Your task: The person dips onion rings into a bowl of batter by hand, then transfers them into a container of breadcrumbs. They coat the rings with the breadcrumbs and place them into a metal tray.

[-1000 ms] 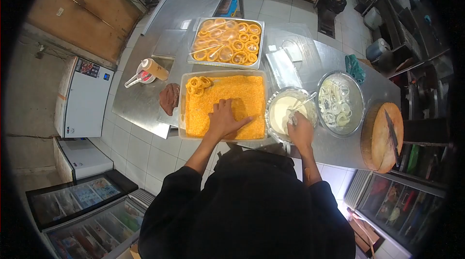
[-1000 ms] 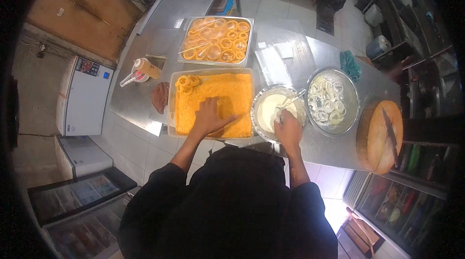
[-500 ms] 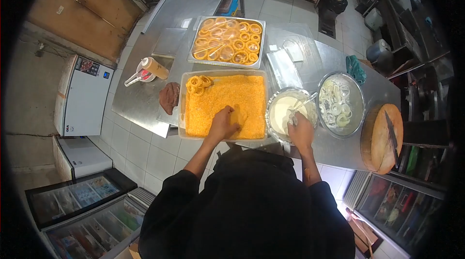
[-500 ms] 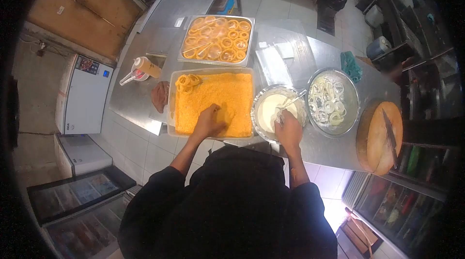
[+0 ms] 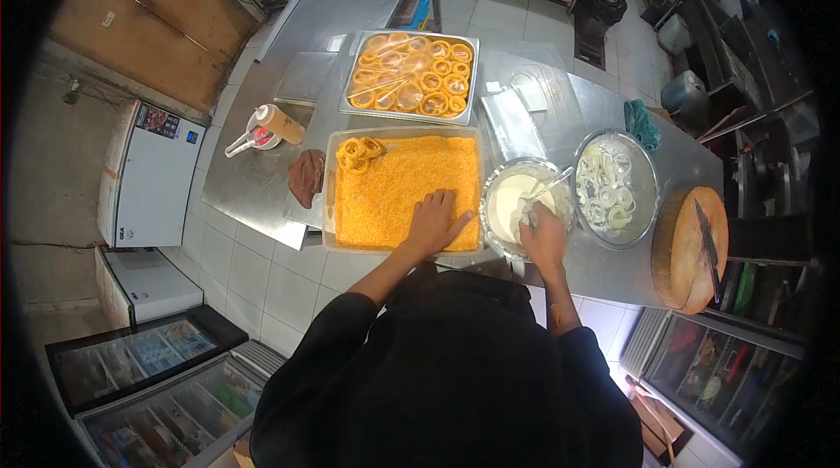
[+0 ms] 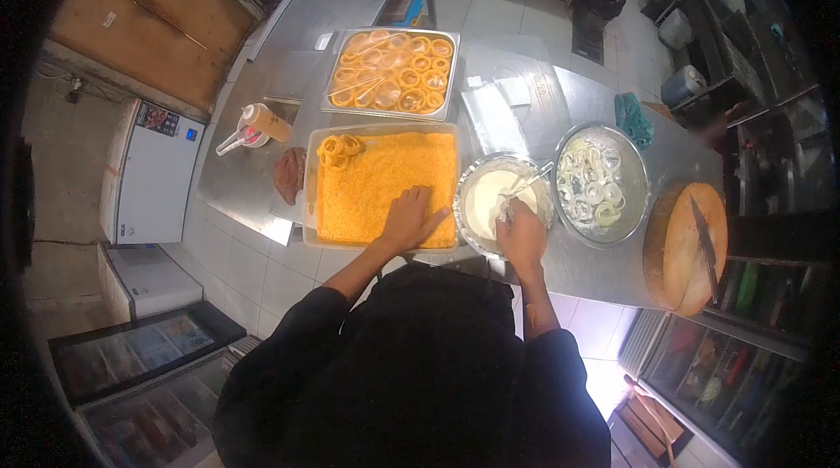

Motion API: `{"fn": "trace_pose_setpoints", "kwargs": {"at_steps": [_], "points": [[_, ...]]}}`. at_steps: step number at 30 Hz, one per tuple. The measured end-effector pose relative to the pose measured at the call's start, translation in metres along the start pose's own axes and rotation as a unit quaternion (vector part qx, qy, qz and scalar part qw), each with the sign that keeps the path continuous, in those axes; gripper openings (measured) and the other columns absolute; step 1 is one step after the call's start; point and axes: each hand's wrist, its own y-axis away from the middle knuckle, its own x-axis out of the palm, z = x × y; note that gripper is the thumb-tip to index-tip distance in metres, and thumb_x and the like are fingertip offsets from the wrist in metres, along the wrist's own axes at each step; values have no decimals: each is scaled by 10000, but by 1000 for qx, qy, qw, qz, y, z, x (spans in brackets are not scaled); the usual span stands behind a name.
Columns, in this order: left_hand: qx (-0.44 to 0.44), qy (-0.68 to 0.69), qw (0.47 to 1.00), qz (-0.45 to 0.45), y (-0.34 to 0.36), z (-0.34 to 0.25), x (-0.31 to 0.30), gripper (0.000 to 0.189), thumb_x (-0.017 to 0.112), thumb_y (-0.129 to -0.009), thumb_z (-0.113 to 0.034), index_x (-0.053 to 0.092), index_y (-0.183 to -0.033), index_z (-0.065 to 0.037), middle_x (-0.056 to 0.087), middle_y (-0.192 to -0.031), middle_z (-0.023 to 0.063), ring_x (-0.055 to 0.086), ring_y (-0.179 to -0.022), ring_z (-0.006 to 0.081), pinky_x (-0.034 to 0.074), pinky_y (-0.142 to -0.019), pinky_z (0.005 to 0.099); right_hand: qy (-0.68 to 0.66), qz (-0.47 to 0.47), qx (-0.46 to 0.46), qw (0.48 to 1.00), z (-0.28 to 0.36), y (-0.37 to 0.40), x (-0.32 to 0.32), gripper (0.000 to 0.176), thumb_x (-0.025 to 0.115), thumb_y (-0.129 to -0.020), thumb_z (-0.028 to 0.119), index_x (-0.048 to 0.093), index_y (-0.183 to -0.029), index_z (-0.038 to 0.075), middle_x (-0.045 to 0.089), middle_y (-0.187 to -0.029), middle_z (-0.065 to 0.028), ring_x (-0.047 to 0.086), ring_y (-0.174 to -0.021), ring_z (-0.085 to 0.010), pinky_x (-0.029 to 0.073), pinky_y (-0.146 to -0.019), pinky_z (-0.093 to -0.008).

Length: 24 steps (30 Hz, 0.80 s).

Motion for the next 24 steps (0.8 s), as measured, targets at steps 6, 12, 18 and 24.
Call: {"fn": "trace_pose_setpoints", "kwargs": {"at_steps": [6, 12, 18, 24], "points": [[-27, 66, 997, 40, -5, 1, -15, 641, 608, -1003, -586, 682, -1183, 24, 711, -873, 248, 707, -829, 439, 557, -752, 502, 9, 12, 8, 1000, 1, -2, 0, 432, 775, -823, 178, 693, -1217, 19, 729, -1148, -215, 689, -1071, -431, 543, -921, -516], [-3, -13, 1000, 10, -1, -1, -42, 800, 707, -870, -690, 603, -1301, -24, 642, -1255, 235, 633, -1136, 422, 526, -884, 553, 3, 7, 3, 1000, 5, 0, -3, 382, 771, -825, 183, 692, -1169, 37, 725, -1123, -211, 688, -1052, -434, 543, -893, -530], [-87, -152, 982, 77, 28, 4, -60, 969, 887, -700, -618, 513, -1360, -16, 493, -1409, 229, 579, -1179, 485, 525, -935, 556, 5, -10, -12, 1000, 5, 0, -2, 361, 763, -830, 181, 691, -1155, 40, 727, -1099, -214, 689, -1045, -434, 543, -884, -532], [-124, 53, 990, 44, 27, 50, -29, 700, 933, -710, -167, 532, -1261, -10, 606, -1245, 257, 644, -1098, 481, 570, -879, 502, -2, -3, -8, 1000, 3, -2, -1, 374, 762, -833, 180, 695, -1173, 39, 728, -1110, -220, 690, -1050, -435, 545, -890, -525]]}}
